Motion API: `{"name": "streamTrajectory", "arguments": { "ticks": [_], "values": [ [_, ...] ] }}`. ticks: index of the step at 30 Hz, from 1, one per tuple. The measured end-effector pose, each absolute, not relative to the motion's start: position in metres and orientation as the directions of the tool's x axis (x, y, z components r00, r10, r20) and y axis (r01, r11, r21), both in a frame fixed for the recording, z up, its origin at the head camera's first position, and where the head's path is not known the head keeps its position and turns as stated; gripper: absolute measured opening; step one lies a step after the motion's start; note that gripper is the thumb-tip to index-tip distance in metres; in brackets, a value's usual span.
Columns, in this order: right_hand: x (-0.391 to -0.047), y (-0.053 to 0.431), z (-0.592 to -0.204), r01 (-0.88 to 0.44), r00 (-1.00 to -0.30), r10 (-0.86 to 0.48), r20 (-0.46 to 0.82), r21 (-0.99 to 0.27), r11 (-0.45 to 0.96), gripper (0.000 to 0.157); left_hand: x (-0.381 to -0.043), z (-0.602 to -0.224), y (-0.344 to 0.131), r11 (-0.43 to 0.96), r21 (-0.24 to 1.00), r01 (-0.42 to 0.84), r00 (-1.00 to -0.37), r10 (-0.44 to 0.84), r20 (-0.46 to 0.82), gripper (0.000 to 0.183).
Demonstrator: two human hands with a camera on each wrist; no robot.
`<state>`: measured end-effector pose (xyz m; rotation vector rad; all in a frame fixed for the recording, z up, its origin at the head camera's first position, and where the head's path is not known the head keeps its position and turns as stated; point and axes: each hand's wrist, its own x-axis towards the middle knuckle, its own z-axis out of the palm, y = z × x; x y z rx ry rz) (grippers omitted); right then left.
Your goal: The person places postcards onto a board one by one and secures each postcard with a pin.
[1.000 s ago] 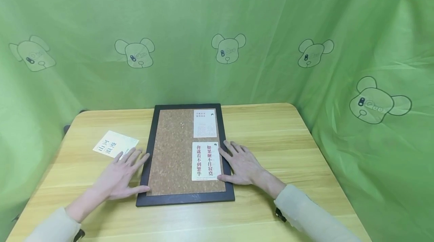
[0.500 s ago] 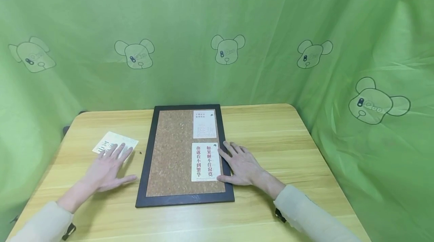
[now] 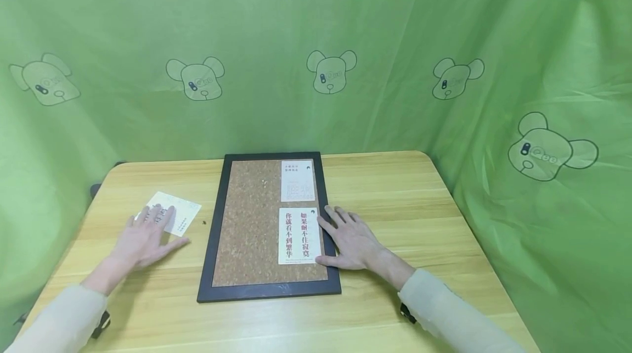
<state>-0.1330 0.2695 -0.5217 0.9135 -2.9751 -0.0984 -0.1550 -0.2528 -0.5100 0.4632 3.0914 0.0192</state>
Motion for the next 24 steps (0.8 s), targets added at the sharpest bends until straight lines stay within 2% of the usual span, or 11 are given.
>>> {"name": "streamTrajectory", "arguments": {
  "ticks": [11, 24],
  "values": [
    [-0.134, 0.27, -0.521, -0.558, -0.829, -0.559, -0.003, 0.067, 0.827, 0.104, -0.175, -0.514, -0.258, 0.979, 0.02, 0.205, -0.978, 0.205, -0.034, 0.104],
    [-0.134, 0.269, -0.52, -0.556, -0.831, -0.557, -0.005, 0.06, 0.829, 0.104, -0.183, -0.519, -0.256, 0.982, 0.01, 0.19, -0.981, 0.19, -0.049, 0.107]
  ]
}}
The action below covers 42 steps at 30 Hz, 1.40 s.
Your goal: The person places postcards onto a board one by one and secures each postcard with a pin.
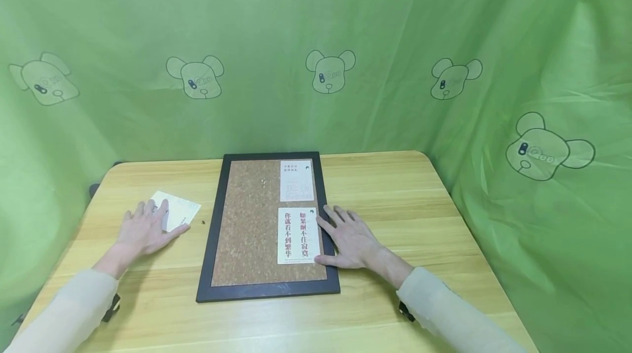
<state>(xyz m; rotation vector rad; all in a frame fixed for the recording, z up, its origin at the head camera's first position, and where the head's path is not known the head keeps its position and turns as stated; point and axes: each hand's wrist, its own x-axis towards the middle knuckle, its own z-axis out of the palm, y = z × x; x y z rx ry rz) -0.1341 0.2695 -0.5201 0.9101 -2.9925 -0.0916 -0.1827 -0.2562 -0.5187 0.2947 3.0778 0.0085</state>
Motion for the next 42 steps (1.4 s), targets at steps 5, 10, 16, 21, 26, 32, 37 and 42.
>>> {"name": "streamTrajectory", "arguments": {
  "ticks": [5, 10, 16, 21, 26, 32, 37, 42],
  "values": [
    [-0.134, 0.269, -0.521, -0.556, -0.831, -0.556, 0.001, 0.057, 0.83, 0.104, -0.184, -0.519, -0.256, 0.981, -0.003, 0.196, -0.98, 0.195, -0.046, 0.107],
    [-0.134, 0.269, -0.521, -0.553, -0.833, -0.553, -0.005, 0.06, 0.831, 0.104, -0.184, -0.519, -0.258, 0.979, -0.01, 0.205, -0.978, 0.204, -0.048, 0.107],
    [-0.135, 0.27, -0.522, -0.555, -0.831, -0.556, 0.0, 0.06, 0.83, 0.104, -0.185, -0.517, -0.259, 0.978, -0.016, 0.209, -0.976, 0.208, -0.07, 0.106],
    [-0.136, 0.27, -0.522, -0.557, -0.829, -0.559, 0.005, 0.056, 0.828, 0.103, -0.184, -0.516, -0.261, 0.974, -0.016, 0.224, -0.971, 0.222, -0.083, 0.103],
    [-0.135, 0.27, -0.522, -0.56, -0.827, -0.562, 0.007, 0.06, 0.826, 0.103, -0.183, -0.516, -0.265, 0.97, -0.018, 0.243, -0.967, 0.241, -0.083, 0.102],
    [-0.135, 0.271, -0.522, -0.56, -0.827, -0.562, 0.004, 0.066, 0.826, 0.103, -0.182, -0.514, -0.268, 0.965, -0.025, 0.259, -0.962, 0.256, -0.096, 0.102],
    [-0.135, 0.271, -0.523, -0.558, -0.829, -0.56, 0.0, 0.071, 0.827, 0.103, -0.181, -0.514, -0.269, 0.963, -0.042, 0.267, -0.959, 0.261, -0.112, 0.101],
    [-0.134, 0.27, -0.522, -0.557, -0.829, -0.559, 0.0, 0.071, 0.827, 0.103, -0.18, -0.513, -0.271, 0.962, -0.042, 0.27, -0.957, 0.263, -0.121, 0.101]
  ]
}}
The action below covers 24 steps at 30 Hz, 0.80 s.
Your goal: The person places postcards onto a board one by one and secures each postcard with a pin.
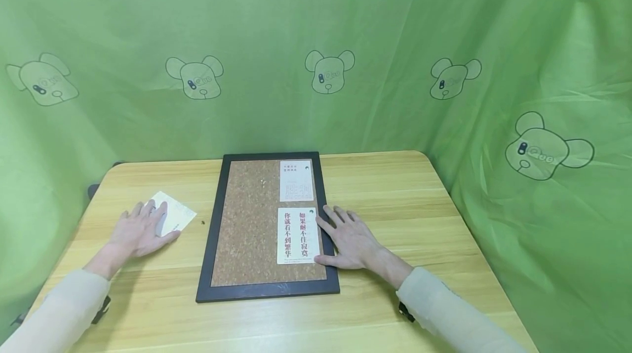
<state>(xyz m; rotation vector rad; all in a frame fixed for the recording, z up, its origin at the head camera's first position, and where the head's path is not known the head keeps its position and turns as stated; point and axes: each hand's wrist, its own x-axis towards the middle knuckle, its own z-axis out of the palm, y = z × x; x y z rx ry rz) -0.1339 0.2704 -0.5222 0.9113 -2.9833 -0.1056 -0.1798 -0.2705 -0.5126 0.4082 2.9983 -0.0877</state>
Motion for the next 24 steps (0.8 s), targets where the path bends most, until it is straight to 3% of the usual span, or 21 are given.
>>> {"name": "streamTrajectory", "arguments": {
  "ticks": [24],
  "values": [
    [-0.134, 0.27, -0.521, -0.557, -0.829, -0.559, 0.001, 0.071, 0.827, 0.103, -0.18, -0.513, -0.245, 0.992, 0.026, 0.12, -0.992, 0.121, -0.028, 0.106]
  ]
}}
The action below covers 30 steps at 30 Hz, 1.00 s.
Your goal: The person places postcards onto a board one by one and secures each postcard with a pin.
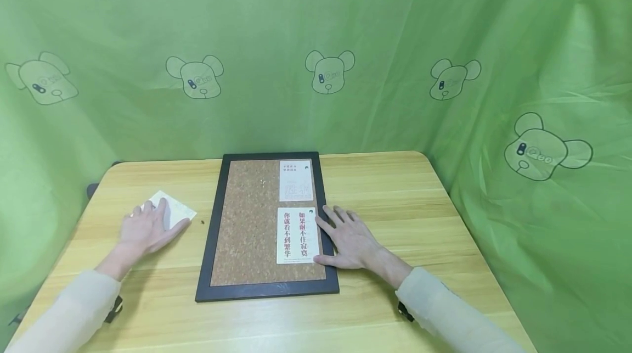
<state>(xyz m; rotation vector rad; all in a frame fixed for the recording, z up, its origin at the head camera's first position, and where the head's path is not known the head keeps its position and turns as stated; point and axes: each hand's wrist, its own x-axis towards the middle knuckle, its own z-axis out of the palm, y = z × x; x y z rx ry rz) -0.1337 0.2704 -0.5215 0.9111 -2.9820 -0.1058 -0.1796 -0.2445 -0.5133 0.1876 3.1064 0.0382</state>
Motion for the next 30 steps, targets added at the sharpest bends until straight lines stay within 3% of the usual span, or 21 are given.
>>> {"name": "streamTrajectory", "arguments": {
  "ticks": [7, 30],
  "values": [
    [-0.1334, 0.2698, -0.5212, -0.554, -0.832, -0.555, 0.004, 0.073, 0.83, 0.103, -0.1812, -0.5138, -0.2407, 0.997, 0.024, 0.067, -0.998, 0.067, -0.011, 0.107],
    [-0.1318, 0.2698, -0.5216, -0.55, -0.834, -0.552, 0.006, 0.076, 0.832, 0.102, -0.1816, -0.5176, -0.2466, 0.984, -0.033, 0.177, -0.984, 0.177, -0.022, 0.095]
  ]
}}
